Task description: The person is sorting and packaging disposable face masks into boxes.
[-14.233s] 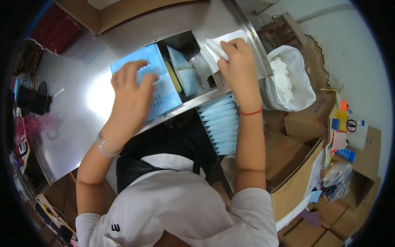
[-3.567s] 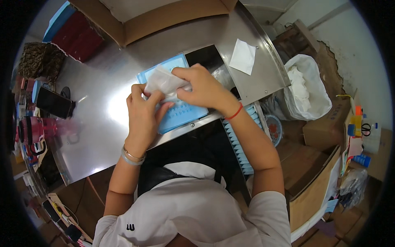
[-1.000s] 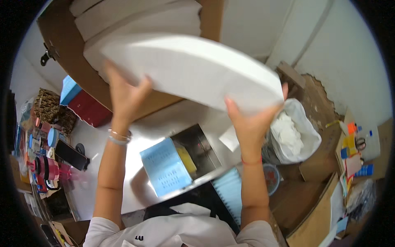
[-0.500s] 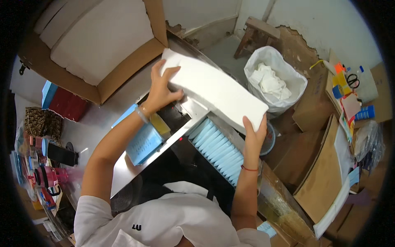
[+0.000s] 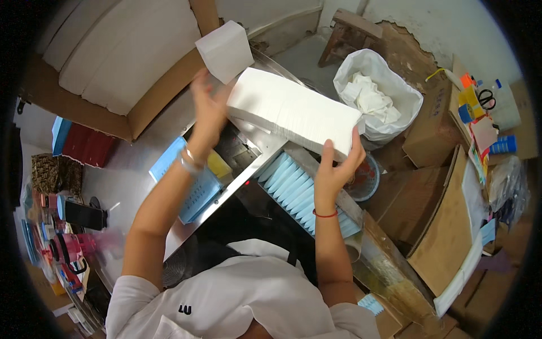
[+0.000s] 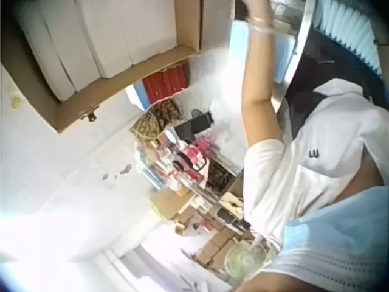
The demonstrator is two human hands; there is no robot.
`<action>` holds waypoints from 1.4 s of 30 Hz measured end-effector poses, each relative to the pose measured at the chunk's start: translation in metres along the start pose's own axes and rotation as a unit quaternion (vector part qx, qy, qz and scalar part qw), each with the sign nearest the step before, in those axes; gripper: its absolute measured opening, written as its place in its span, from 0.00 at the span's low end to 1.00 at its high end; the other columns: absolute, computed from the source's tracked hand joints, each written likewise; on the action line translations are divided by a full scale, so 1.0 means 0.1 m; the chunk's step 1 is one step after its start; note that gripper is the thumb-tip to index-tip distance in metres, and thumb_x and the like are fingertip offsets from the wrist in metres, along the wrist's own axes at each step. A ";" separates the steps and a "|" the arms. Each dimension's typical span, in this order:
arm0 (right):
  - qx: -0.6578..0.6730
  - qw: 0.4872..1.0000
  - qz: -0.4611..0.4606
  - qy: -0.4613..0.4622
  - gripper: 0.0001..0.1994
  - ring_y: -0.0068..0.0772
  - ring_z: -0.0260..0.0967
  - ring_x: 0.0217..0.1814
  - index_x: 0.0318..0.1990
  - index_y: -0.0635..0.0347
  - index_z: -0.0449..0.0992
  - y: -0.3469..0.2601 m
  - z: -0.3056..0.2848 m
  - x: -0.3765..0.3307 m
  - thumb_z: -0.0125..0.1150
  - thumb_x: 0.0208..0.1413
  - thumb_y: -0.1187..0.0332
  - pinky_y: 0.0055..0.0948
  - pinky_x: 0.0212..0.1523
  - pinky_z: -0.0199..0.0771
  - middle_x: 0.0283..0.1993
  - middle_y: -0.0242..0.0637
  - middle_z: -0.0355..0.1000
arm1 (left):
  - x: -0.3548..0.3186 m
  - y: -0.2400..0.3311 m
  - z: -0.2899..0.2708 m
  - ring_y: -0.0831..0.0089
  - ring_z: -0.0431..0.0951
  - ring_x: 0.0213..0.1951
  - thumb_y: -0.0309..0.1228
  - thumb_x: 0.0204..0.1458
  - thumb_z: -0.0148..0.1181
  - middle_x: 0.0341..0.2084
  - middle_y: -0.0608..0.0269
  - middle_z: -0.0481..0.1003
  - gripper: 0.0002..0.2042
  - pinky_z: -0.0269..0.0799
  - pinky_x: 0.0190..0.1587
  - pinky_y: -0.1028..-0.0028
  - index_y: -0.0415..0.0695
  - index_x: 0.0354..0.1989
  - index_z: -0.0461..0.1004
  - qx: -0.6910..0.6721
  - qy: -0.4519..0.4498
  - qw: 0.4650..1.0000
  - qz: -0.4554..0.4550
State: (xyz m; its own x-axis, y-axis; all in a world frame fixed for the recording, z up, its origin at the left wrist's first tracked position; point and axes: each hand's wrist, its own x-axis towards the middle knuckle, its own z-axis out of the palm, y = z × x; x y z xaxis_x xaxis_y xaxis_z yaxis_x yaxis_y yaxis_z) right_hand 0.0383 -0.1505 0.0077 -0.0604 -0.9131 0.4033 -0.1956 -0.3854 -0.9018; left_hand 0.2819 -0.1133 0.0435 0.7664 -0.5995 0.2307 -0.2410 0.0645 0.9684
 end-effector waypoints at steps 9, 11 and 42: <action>-0.087 0.975 -0.202 -0.029 0.23 0.56 0.50 0.66 0.52 0.59 0.74 -0.41 0.45 0.00 0.70 0.47 0.71 0.48 0.62 0.59 0.63 0.54 0.49 | -0.41 -0.06 0.13 0.34 0.57 0.61 0.33 0.33 0.70 0.59 0.29 0.55 0.29 0.63 0.58 0.52 0.48 0.51 0.73 0.211 -0.073 0.951 0.216; -0.154 0.928 -0.338 -0.024 0.20 0.58 0.52 0.65 0.48 0.59 0.76 -0.99 0.55 0.23 0.71 0.44 0.70 0.49 0.60 0.62 0.62 0.54 0.51 | -0.30 0.07 0.03 0.50 0.68 0.56 0.31 0.37 0.70 0.52 0.38 0.66 0.26 0.70 0.51 0.62 0.42 0.49 0.72 0.164 -0.026 0.963 0.211; -0.177 0.821 -0.462 -0.284 0.31 0.71 0.45 0.69 0.60 0.57 0.70 -0.69 1.15 0.16 0.67 0.50 0.54 0.60 0.66 0.50 0.70 0.53 0.52 | -1.83 0.14 -1.66 0.35 0.54 0.65 0.27 0.50 0.63 0.63 0.39 0.58 0.19 0.59 0.62 0.48 0.48 0.52 0.72 0.532 -0.046 0.845 0.022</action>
State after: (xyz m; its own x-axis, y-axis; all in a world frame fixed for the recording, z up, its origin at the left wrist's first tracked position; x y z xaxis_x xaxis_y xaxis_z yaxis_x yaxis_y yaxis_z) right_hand 0.1629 -0.1542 0.0585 0.7209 -0.2063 0.6617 -0.1798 -0.9777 -0.1089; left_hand 0.2369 0.1294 0.0303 0.7051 -0.6778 0.2084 -0.7046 -0.6367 0.3133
